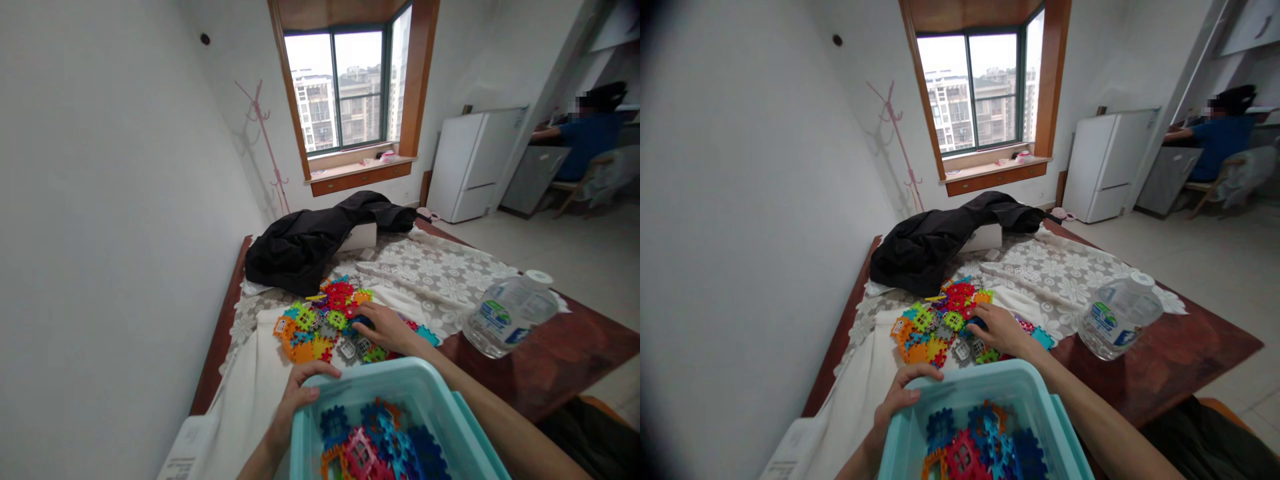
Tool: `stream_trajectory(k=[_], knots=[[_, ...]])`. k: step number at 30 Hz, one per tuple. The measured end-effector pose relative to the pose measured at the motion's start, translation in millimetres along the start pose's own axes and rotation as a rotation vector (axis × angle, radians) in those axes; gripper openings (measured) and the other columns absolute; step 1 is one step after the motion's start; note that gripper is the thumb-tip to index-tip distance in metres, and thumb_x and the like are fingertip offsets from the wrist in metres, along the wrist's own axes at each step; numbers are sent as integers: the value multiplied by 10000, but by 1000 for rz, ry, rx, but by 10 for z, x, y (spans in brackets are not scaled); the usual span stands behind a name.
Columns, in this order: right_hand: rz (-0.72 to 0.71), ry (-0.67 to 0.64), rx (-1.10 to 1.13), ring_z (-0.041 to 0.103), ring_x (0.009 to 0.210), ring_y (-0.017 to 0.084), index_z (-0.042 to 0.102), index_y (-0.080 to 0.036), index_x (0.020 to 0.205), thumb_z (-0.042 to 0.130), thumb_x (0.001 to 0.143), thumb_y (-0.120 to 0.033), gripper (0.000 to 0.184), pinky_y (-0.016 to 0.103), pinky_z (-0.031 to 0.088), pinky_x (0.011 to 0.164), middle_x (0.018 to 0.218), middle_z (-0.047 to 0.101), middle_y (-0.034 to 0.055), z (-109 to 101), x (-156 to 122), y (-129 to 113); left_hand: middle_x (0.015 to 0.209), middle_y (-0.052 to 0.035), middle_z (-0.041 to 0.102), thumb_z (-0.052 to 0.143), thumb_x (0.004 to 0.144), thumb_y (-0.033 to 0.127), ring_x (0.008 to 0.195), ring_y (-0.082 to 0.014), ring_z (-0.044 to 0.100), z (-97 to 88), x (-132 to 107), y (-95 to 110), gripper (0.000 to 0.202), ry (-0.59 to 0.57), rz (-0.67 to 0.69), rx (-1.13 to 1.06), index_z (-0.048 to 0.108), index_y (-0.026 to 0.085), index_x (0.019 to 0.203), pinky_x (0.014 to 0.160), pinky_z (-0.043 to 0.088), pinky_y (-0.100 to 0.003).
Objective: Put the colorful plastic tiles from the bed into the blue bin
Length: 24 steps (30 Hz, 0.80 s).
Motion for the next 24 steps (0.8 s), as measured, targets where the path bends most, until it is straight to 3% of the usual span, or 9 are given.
stream_trajectory(k=[3,7,10,15,18,21,22,24], knots=[[-73,-37,9,640,1236,307,668,-202,1342,577,1009,-593,521,463,502,1064,1354,678,154,41,-8,-52,1137,-58,732,711,737,361,1110,-327,609,-11,12,6,338,-13,19,30,822,231,1028,934,499,-367],[-108,-141,-93,510,1422,418,544,-256,1535,784,803,-696,887,627,388,1173,1611,505,167,178,-24,-139,1136,-58,732,718,734,360,1139,-331,589,-37,30,3,331,-21,43,56,829,228,1017,963,487,-364],[-96,-158,-131,533,1398,410,573,-251,1501,815,824,-532,773,635,391,1168,1607,517,153,239,-26,-149,1124,-59,735,709,736,351,1111,-325,591,-55,49,-9,329,-25,51,62,830,229,1017,948,485,-365],[-149,-40,-49,606,1314,296,634,-214,1373,635,940,-249,435,494,476,1125,1460,640,126,192,-38,-131,1113,-76,735,715,714,364,1064,-334,607,-55,74,-28,357,-39,35,61,832,213,1016,903,490,-374],[-97,-1,-42,580,1348,304,587,-204,1442,643,975,-361,496,509,459,1155,1487,610,154,164,-57,-124,1095,-74,738,718,711,360,1039,-327,615,-14,67,3,358,-45,29,56,836,211,1014,887,489,-366],[-60,-53,-93,503,1421,390,506,-202,1539,791,826,-629,879,607,398,1191,1594,512,182,202,-71,-129,1093,-68,747,723,715,339,1062,-319,608,37,52,76,336,-37,49,64,850,207,996,910,472,-347],[-62,-72,-97,498,1425,398,510,-206,1536,812,803,-630,899,621,386,1196,1603,507,177,221,-72,-129,1084,-68,753,728,712,332,1072,-320,606,54,48,101,326,-36,58,69,855,203,983,925,465,-344],[-72,-77,-82,527,1405,374,567,-214,1475,792,861,-521,722,614,386,1197,1577,544,159,251,-68,-118,1063,-69,763,736,707,326,1081,-323,607,81,43,137,313,-40,71,77,862,199,964,943,457,-343]])
Point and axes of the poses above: each hand's wrist, its own x-axis towards the middle knuckle, its own z-axis out of the palm, y = z × x, the point moved 4 cm from there along x, towards the middle knuckle
